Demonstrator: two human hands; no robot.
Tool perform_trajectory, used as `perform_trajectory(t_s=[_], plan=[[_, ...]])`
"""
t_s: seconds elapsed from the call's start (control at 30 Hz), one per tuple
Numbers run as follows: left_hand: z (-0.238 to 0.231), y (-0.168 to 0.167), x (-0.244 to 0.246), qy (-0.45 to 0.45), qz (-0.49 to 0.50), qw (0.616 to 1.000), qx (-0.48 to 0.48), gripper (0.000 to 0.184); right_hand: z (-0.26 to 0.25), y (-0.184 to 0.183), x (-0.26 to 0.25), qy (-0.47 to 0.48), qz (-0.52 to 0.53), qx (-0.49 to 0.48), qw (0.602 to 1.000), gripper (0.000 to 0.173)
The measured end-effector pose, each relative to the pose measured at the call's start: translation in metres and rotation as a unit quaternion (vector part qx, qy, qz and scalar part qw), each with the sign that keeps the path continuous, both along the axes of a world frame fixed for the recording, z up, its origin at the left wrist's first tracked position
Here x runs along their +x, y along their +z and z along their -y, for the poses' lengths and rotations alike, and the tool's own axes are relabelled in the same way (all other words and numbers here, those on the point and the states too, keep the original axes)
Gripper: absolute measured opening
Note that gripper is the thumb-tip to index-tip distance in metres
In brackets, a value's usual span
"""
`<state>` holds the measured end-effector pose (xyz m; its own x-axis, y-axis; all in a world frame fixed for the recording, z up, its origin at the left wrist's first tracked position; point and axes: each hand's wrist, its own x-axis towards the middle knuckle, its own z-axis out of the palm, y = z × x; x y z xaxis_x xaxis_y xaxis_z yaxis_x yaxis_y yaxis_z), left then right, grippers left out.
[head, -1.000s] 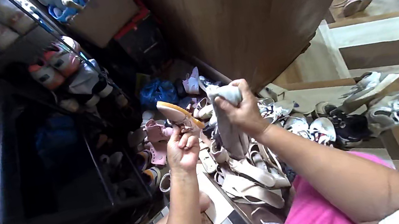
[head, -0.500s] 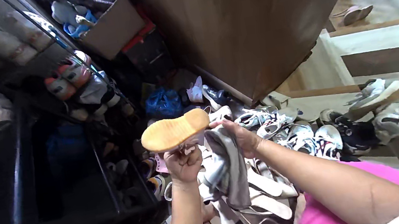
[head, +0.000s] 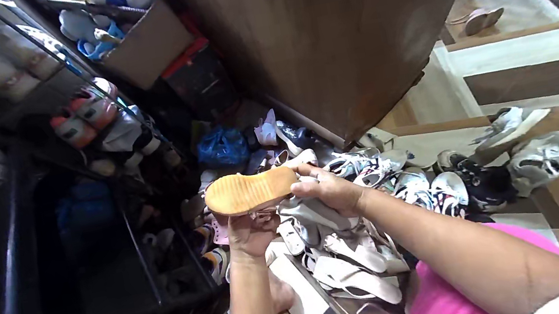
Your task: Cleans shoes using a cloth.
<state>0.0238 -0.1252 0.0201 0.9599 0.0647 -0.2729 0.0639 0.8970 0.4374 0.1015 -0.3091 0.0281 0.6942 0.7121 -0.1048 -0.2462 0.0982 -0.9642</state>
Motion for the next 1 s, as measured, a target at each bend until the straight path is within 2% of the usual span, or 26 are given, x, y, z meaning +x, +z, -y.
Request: perform_trajectory(t_s=[0.1, 0.13, 0.2, 0.27, 0.33, 0.47, 0.6, 0.7, 0.8, 0.93, 1.0], plan=[[-0.003, 0.001, -0.003, 0.068, 0.007, 0.991, 0.112, 0.021, -0.003, 0.000, -0.005, 0.003, 0.005, -0.008, 1.000, 0.039], [-0.004, 0.002, -0.002, 0.078, 0.013, 0.980, 0.181, 0.019, -0.004, -0.001, -0.005, 0.005, -0.008, -0.013, 1.000, 0.035], [-0.006, 0.005, 0.001, 0.080, 0.044, 0.948, 0.305, 0.042, -0.005, -0.004, -0.007, 0.033, -0.056, -0.023, 0.998, 0.031], [-0.004, 0.010, 0.003, 0.079, 0.065, 0.924, 0.368, 0.060, -0.008, -0.007, -0.011, 0.068, -0.131, -0.016, 0.989, 0.044], [-0.001, 0.015, 0.004, 0.096, 0.077, 0.926, 0.356, 0.059, -0.013, -0.010, -0.015, 0.083, -0.186, 0.001, 0.979, 0.051], [-0.001, 0.010, 0.007, 0.102, 0.089, 0.961, 0.243, 0.049, -0.018, -0.010, -0.017, 0.061, -0.249, 0.005, 0.966, 0.058], [-0.003, 0.005, 0.010, 0.101, 0.072, 0.979, 0.163, 0.026, -0.016, -0.009, -0.012, 0.042, -0.269, -0.016, 0.962, 0.059], [-0.005, -0.005, 0.011, 0.072, 0.068, 0.979, 0.177, 0.033, -0.016, -0.011, -0.011, 0.049, -0.253, -0.029, 0.966, 0.054], [0.005, -0.014, 0.014, 0.094, 0.003, 0.977, 0.190, 0.043, -0.018, -0.009, -0.013, 0.057, -0.215, -0.082, 0.972, 0.048], [0.017, -0.037, 0.017, 0.084, 0.005, 0.992, 0.097, 0.071, -0.020, -0.005, -0.014, 0.085, -0.143, -0.170, 0.971, 0.044], [0.018, -0.042, 0.018, 0.084, 0.004, 0.995, 0.047, 0.073, -0.018, -0.003, -0.011, 0.094, -0.105, -0.200, 0.970, 0.044]])
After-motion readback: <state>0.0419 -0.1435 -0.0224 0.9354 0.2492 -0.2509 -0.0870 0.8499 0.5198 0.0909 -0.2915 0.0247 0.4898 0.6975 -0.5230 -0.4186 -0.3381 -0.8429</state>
